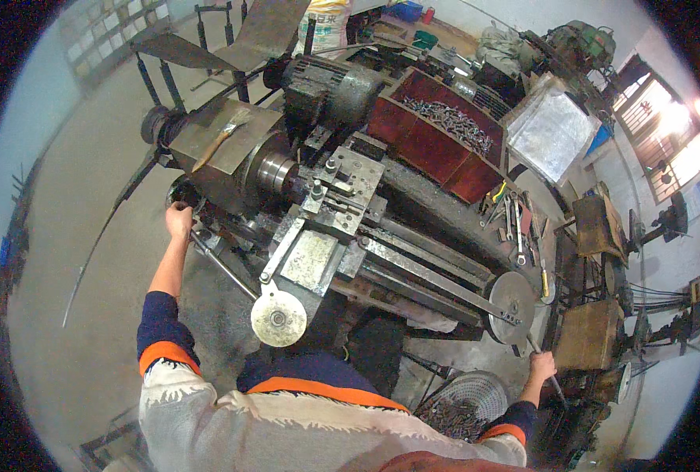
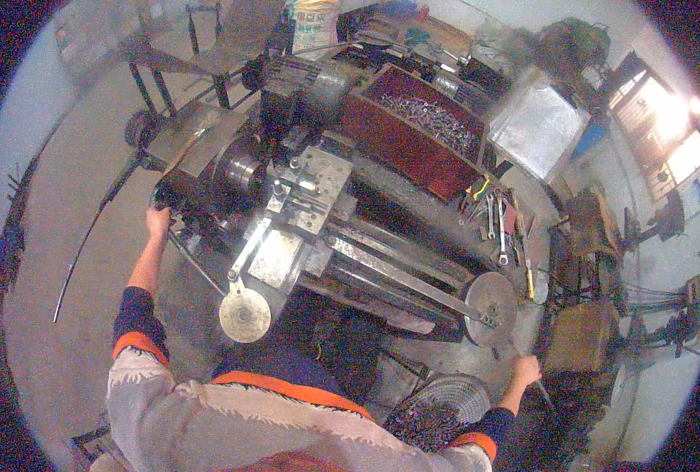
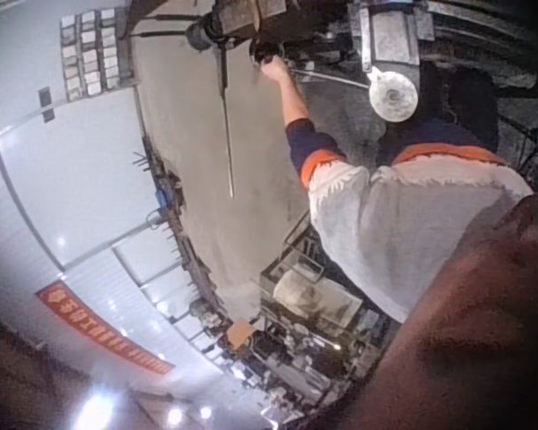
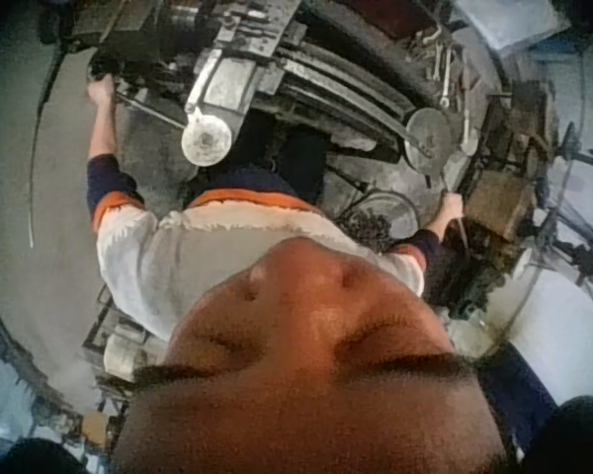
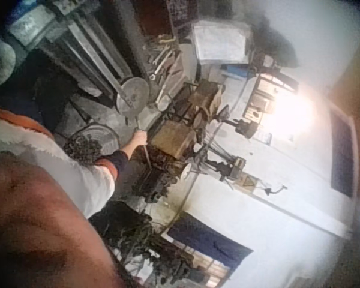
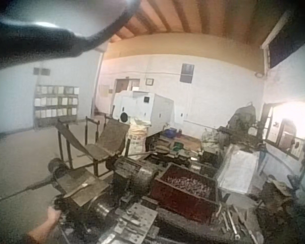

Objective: The person operates a metal lathe, repeatedly loading small cylindrical metal pieces into the chuck, machining them, and removing the finished parts. The person uses a long metal rod to assist with loading and unloading the workpieces.

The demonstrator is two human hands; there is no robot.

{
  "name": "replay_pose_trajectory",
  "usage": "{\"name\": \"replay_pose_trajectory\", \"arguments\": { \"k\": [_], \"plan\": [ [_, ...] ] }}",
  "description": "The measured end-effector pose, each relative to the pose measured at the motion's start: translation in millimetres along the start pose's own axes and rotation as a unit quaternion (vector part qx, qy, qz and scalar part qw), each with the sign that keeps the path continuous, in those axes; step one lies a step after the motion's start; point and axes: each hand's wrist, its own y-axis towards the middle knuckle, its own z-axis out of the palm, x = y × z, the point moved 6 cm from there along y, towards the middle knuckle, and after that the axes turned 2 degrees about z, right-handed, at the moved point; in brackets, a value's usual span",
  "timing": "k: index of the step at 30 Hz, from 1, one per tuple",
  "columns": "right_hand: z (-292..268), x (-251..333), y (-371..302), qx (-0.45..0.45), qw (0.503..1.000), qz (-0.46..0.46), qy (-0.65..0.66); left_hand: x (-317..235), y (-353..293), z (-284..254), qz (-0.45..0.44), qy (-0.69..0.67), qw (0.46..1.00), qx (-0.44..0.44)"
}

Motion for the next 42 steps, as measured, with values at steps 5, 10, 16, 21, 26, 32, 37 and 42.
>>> {"name": "replay_pose_trajectory", "arguments": {
  "k": [5, 10, 16, 21, 26, 32, 37, 42],
  "plan": [
    [3.1, 5.6, -4.2, -0.072, 0.997, 0.010, -0.013, 7.6, 5.8, 10.9, 0.036, -0.080, 0.995, 0.049],
    [-21.0, 31.7, -75.4, -0.228, 0.969, -0.031, 0.094, 17.3, 3.7, -22.6, 0.039, -0.264, 0.961, 0.068],
    [23.8, 52.8, -164.7, 0.001, 0.963, -0.035, 0.268, 88.3, 4.1, 8.4, 0.156, 0.296, 0.927, 0.171],
    [-15.1, 88.8, -188.8, 0.098, 0.929, -0.017, 0.356, 89.3, -1.1, 42.3, 0.216, 0.375, 0.873, 0.225],
    [-50.3, 110.4, -202.7, 0.066, 0.938, -0.084, 0.331, 119.0, -21.1, 78.0, 0.125, 0.237, 0.963, -0.008],
    [-87.3, 132.8, -198.7, 0.050, 0.904, -0.161, 0.392, 128.5, -21.8, 83.7, 0.287, 0.226, 0.924, 0.114],
    [-194.2, 194.1, -178.9, -0.058, 0.875, -0.254, 0.407, 117.0, 0.3, 52.2, 0.217, 0.357, 0.881, 0.222],
    [-308.0, 319.3, -192.4, -0.099, 0.745, -0.436, 0.494, 129.1, 2.9, 35.1, 0.175, 0.329, 0.886, 0.276]
  ]
}}
